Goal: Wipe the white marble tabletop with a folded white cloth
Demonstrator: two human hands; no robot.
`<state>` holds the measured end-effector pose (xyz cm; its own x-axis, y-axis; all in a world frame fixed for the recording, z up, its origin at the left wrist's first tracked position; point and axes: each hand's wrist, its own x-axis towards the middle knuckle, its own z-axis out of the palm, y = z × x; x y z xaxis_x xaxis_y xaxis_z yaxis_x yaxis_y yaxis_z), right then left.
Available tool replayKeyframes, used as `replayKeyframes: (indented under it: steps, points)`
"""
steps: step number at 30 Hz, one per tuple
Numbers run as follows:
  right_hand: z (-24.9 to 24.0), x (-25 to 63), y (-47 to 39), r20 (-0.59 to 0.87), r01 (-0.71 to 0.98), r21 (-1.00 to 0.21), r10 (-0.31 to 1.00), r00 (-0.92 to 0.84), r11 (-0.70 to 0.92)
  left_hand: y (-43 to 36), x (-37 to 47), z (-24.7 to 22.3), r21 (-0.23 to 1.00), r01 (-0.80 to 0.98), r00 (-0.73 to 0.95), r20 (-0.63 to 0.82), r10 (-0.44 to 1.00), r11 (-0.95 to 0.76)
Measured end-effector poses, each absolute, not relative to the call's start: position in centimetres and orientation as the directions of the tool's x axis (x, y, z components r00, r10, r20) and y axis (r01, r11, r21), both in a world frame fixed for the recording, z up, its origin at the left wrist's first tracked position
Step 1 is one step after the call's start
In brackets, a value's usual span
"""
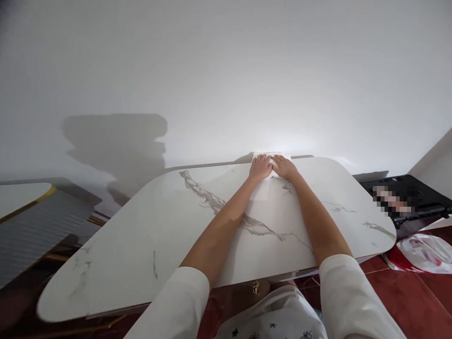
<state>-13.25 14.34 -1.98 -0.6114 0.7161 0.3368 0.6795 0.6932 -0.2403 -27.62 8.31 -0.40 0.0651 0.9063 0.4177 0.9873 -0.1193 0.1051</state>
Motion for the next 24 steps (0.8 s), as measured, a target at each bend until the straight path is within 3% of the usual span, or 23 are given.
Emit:
replayKeyframes:
  steps: [15, 24]
  points:
    - [-1.4, -11.4, 8.1, 0.283, 0.689, -0.209, 0.718, -0.636, 0.694, 2.9, -26.5, -0.5, 0.136, 0.979, 0.087, 0.388, 0.917, -0.150]
    - [-1.0, -10.4, 2.5, 0.262, 0.700, -0.206, 0.727, -0.634, 0.684, -2.1, -25.8, -0.3, 0.091, 0.982, 0.121, 0.371, 0.921, -0.166]
